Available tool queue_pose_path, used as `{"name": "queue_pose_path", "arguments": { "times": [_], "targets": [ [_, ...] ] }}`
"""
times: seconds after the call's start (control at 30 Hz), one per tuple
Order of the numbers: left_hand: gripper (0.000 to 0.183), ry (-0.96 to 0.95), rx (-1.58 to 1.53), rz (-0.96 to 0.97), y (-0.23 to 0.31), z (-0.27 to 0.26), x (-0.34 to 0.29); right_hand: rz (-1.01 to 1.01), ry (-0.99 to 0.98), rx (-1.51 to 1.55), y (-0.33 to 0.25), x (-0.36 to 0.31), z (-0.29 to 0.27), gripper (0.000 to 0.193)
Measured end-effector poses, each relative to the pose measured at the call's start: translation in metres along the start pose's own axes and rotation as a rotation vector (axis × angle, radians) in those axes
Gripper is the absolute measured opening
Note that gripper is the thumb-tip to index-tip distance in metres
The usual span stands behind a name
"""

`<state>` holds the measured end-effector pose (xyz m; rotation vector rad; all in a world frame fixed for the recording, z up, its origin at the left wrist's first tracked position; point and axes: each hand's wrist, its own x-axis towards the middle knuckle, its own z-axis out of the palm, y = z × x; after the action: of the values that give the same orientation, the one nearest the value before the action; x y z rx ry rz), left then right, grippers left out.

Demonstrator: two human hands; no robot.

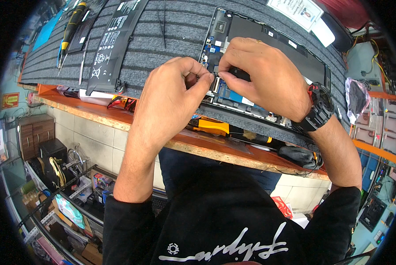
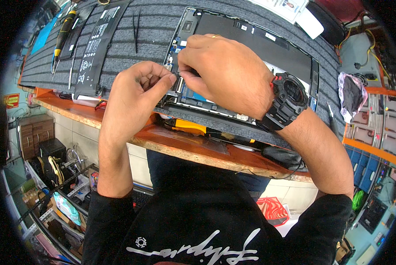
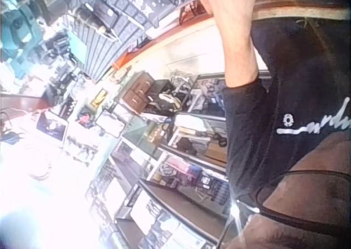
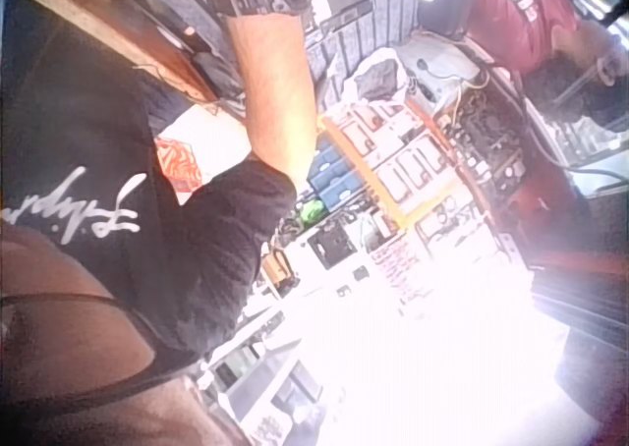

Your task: The person uses a screwdriver to remove screws from the back of a disassembled laptop. They then lift the laptop to inspect the internal components and continue to unscrew and remove parts from the chassis.

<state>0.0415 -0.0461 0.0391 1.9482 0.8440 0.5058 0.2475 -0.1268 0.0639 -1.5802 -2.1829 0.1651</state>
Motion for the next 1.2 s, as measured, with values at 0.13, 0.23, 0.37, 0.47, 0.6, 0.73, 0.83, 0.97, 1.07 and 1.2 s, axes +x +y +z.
{"name": "queue_pose_path", "arguments": {
  "times": [0.13,0.23,0.37,0.47,0.6,0.73,0.83,0.97,1.07,1.2],
  "targets": [
    [0.015,0.006,0.008,0.021,0.001,0.000,-0.001,-0.006,0.012,0.012,0.000,0.000,0.001,0.012],
    [0.014,0.028,-0.023,0.036,-0.002,0.002,-0.001,0.016,0.004,0.013,-0.001,0.001,0.000,0.011],
    [0.011,0.084,0.065,0.055,0.008,0.000,-0.010,-0.005,-0.001,-0.003,-0.001,0.001,-0.001,0.010],
    [0.012,0.116,0.092,0.092,0.011,-0.002,-0.018,-0.009,0.005,0.003,0.000,0.001,0.000,0.011],
    [0.014,0.105,0.119,0.097,0.013,-0.004,-0.021,0.004,0.011,-0.005,-0.001,0.001,0.000,0.010],
    [0.014,0.108,0.116,0.122,0.008,-0.003,-0.021,-0.005,0.011,0.002,0.000,0.002,0.000,0.009],
    [0.014,0.092,0.097,0.108,0.009,-0.004,-0.021,0.010,-0.005,-0.009,-0.001,0.001,0.000,0.009],
    [0.014,0.073,0.086,0.074,0.009,-0.005,-0.020,0.010,-0.003,-0.012,-0.001,0.001,0.000,0.009],
    [0.013,0.055,0.052,0.055,0.007,-0.007,-0.018,0.006,0.001,-0.010,-0.001,0.000,0.000,0.010],
    [0.013,0.011,-0.011,0.014,0.004,-0.009,-0.017,-0.009,0.003,-0.012,0.000,0.000,0.001,0.011]
  ]
}}
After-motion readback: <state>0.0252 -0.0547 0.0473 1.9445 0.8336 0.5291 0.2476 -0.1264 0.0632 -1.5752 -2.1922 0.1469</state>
